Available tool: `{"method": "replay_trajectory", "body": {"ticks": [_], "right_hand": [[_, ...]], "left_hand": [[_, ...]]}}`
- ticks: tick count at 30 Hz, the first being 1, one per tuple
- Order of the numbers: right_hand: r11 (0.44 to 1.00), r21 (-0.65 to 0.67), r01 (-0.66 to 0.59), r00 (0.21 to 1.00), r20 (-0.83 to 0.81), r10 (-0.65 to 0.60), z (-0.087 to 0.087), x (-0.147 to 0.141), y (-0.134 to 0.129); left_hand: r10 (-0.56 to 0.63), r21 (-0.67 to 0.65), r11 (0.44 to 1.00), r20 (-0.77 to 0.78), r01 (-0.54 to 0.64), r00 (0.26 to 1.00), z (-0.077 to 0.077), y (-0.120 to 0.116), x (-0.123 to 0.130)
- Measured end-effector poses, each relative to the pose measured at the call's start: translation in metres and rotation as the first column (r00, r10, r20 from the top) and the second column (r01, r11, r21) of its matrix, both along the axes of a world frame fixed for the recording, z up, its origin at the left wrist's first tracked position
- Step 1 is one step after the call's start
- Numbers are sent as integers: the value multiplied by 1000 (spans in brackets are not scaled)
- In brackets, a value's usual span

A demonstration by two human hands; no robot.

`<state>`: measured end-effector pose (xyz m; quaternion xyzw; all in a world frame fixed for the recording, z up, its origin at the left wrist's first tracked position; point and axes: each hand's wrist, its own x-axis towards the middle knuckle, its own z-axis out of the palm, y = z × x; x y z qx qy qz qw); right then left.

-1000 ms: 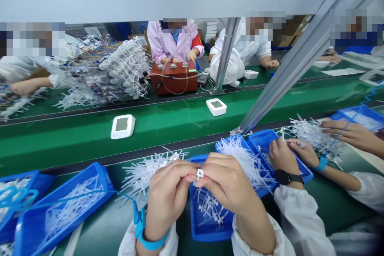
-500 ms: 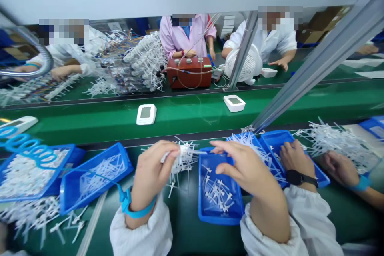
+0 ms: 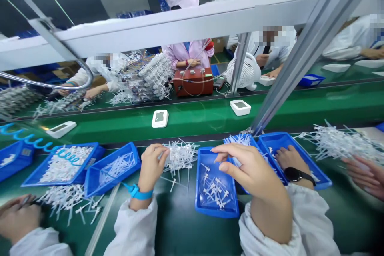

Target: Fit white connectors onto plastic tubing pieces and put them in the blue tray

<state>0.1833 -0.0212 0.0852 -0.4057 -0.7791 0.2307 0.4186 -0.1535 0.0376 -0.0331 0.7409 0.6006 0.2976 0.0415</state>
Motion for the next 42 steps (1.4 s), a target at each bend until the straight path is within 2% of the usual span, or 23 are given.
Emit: {"method": "replay_trajectory", "body": {"ticks": [4,7,10,12,14,16,18,20,22,25,29,35,40,42], "right_hand": [[1000,27,5,1000,-27,-4,4,5,-6],[998,55,28,998,-55,-25,4,6,-12],[995,78,60,994,-95,-53,-9,22,-10],[987,127,98,987,-138,-80,-24,48,-3],[978,161,133,979,-178,-103,-40,81,7],[974,173,149,973,-202,-113,-50,106,16],[974,171,146,973,-202,-110,-53,113,19],[979,159,127,979,-179,-98,-49,100,14],[984,143,107,985,-150,-85,-40,75,4],[988,126,87,990,-123,-71,-21,42,-11],[989,136,50,989,-147,-30,0,22,-16],[992,125,35,981,-195,-10,2,16,-13],[993,108,46,976,-217,-22,1,16,-17],[992,107,62,976,-215,-38,3,16,-17]], "left_hand": [[53,-47,997,-59,-55,997,1,7,-1],[78,-29,996,-68,-80,995,8,0,0],[70,26,997,-24,-69,997,22,-13,3],[71,58,996,56,-74,996,31,-17,6],[26,21,999,39,-27,999,37,-14,10],[-90,-87,993,-93,82,992,37,-2,13],[-227,-210,961,-216,182,950,32,13,16],[-307,-293,928,-253,230,917,21,23,17],[-351,-342,906,-272,251,896,8,22,16],[-333,-335,914,-301,227,894,-12,4,15],[-273,-280,942,-327,184,905,-30,-25,16],[-282,-251,946,-330,204,901,-32,-41,8],[-219,-239,960,-330,144,918,-30,-43,-4],[-217,-272,954,-339,125,915,-32,-44,-6]]}}
